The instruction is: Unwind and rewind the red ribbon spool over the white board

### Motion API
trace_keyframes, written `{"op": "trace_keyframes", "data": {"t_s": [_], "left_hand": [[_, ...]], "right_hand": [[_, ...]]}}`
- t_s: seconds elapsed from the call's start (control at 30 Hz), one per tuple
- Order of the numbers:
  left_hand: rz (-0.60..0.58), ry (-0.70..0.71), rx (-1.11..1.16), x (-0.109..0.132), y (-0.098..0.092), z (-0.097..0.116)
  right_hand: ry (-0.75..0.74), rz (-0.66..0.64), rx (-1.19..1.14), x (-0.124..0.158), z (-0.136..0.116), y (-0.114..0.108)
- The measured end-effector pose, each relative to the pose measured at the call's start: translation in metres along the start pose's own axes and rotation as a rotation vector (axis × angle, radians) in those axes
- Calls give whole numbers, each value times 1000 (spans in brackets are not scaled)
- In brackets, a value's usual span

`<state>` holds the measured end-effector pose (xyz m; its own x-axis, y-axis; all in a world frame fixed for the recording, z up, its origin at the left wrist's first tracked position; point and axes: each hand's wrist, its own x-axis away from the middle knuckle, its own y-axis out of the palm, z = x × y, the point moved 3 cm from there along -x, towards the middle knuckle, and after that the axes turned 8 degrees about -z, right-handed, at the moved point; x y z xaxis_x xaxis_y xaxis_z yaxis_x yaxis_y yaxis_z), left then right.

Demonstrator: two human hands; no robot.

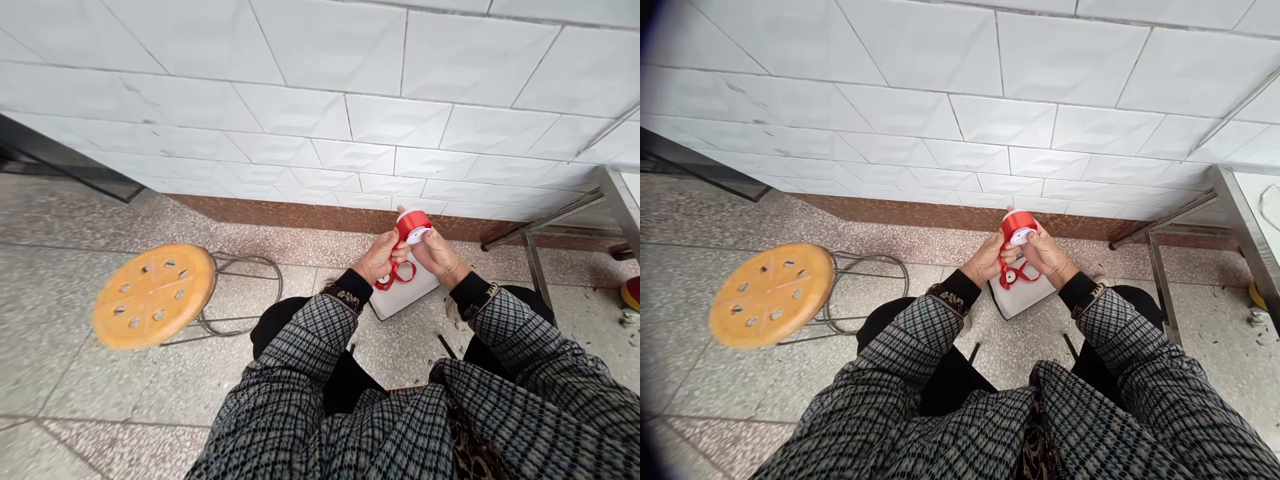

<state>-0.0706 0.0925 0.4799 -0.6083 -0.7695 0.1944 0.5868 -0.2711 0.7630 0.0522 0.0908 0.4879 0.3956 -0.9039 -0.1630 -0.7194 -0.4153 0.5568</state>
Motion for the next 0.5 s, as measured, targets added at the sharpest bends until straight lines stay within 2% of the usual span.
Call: {"op": "trace_keyframes", "data": {"t_s": [0.13,0.23,0.3,0.4,0.5], "left_hand": [[3,-84,75,5,3,-6],[24,-62,68,9,5,-9],[43,-41,41,12,4,-9],[30,-47,-64,14,0,-6],[8,-97,-210,13,-9,-5]], "right_hand": [[22,-1,-33,8,14,6],[58,-31,-27,13,17,2],[100,-52,44,14,9,-7],[170,-85,309,12,-15,-25],[106,-180,696,9,-40,-39]]}}
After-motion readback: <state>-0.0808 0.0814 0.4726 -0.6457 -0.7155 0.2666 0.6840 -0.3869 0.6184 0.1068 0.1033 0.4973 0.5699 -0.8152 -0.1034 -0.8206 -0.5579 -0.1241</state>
